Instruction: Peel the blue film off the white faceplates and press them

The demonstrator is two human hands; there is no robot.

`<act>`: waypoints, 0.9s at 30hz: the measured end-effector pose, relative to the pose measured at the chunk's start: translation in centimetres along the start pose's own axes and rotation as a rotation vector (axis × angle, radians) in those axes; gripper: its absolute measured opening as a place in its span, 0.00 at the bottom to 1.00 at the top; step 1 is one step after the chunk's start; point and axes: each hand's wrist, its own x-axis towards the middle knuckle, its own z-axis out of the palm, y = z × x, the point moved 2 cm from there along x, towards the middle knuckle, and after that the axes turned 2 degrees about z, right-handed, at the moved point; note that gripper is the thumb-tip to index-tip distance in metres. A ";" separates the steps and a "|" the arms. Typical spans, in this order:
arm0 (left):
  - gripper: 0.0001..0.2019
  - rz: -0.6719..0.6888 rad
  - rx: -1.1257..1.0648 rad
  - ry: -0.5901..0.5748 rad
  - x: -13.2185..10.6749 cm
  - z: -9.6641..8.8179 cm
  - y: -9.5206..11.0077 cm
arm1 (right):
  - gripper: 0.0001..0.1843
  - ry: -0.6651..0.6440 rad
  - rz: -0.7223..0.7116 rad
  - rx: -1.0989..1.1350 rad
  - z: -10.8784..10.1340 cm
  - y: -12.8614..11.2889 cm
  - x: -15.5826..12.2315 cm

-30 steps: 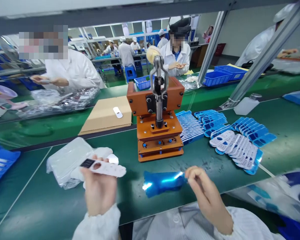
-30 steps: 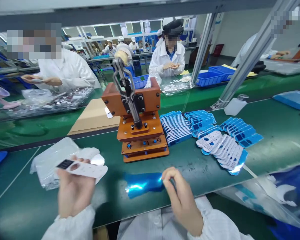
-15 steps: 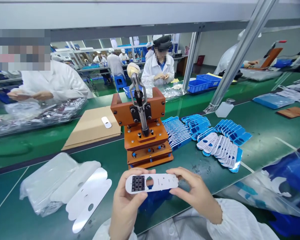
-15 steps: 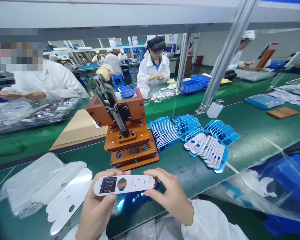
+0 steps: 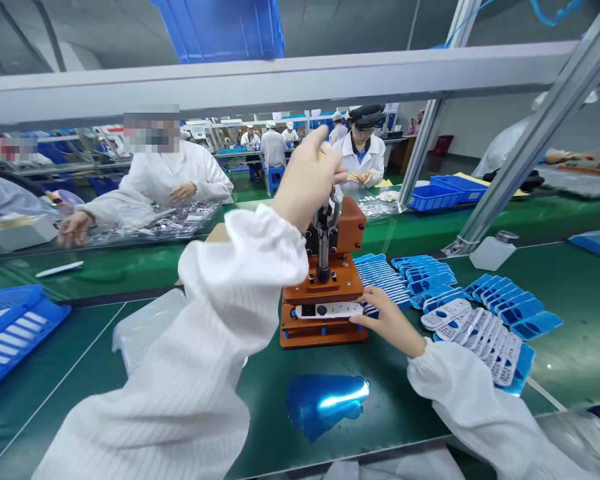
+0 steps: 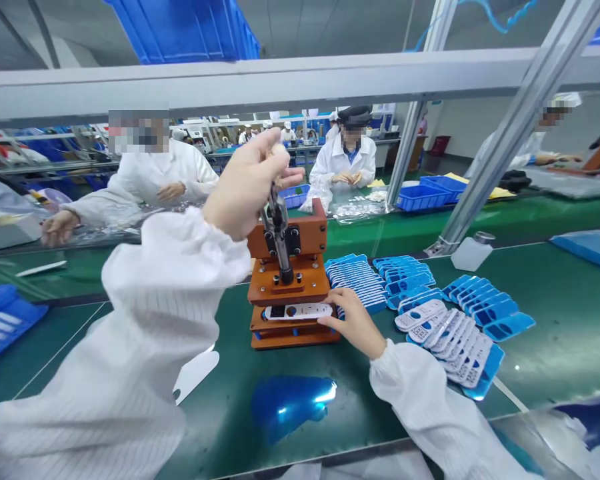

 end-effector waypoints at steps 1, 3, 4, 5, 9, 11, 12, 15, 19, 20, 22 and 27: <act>0.30 0.067 -0.009 0.077 -0.2 0.2 0.7 | 0.17 -0.006 -0.007 0.000 0.4 0.0 0.7; 0.23 0.226 -0.031 0.210 -2.0 0.0 1.8 | 0.18 -0.030 -0.014 0.004 1.0 0.1 1.6; 0.24 0.300 0.013 0.224 -3.3 -0.3 2.1 | 0.19 -0.041 -0.015 0.006 1.2 0.2 1.8; 0.26 0.355 0.069 0.216 -4.8 -0.6 2.2 | 0.18 -0.046 -0.015 0.007 1.3 0.3 1.9; 0.29 0.248 0.108 0.246 -12.6 -2.7 -1.0 | 0.20 -0.058 0.023 0.030 1.2 0.5 1.5; 0.17 -0.073 0.059 0.216 -17.7 -3.6 -4.8 | 0.22 -0.089 0.064 0.044 1.1 0.5 1.3; 0.13 -0.278 0.062 0.159 -20.5 -3.9 -6.9 | 0.23 -0.101 0.082 0.050 1.1 0.4 1.2; 0.16 -0.607 0.388 -0.114 -28.4 -4.6 -11.8 | 0.24 -0.102 0.106 0.066 1.3 0.1 1.3; 0.20 -0.657 0.734 -0.336 -33.9 -4.9 -13.9 | 0.23 -0.100 0.070 0.113 1.6 -0.2 1.5; 0.19 -0.681 0.756 -0.356 -34.2 -4.9 -14.0 | 0.23 -0.100 0.063 0.120 1.7 -0.3 1.6; 0.18 -0.733 0.746 -0.376 -34.1 -4.9 -14.1 | 0.22 -0.106 0.057 0.123 1.8 -0.4 1.6; 0.19 -0.849 0.659 -0.366 -33.2 -5.1 -14.8 | 0.23 -0.069 0.046 0.080 1.4 -0.2 1.3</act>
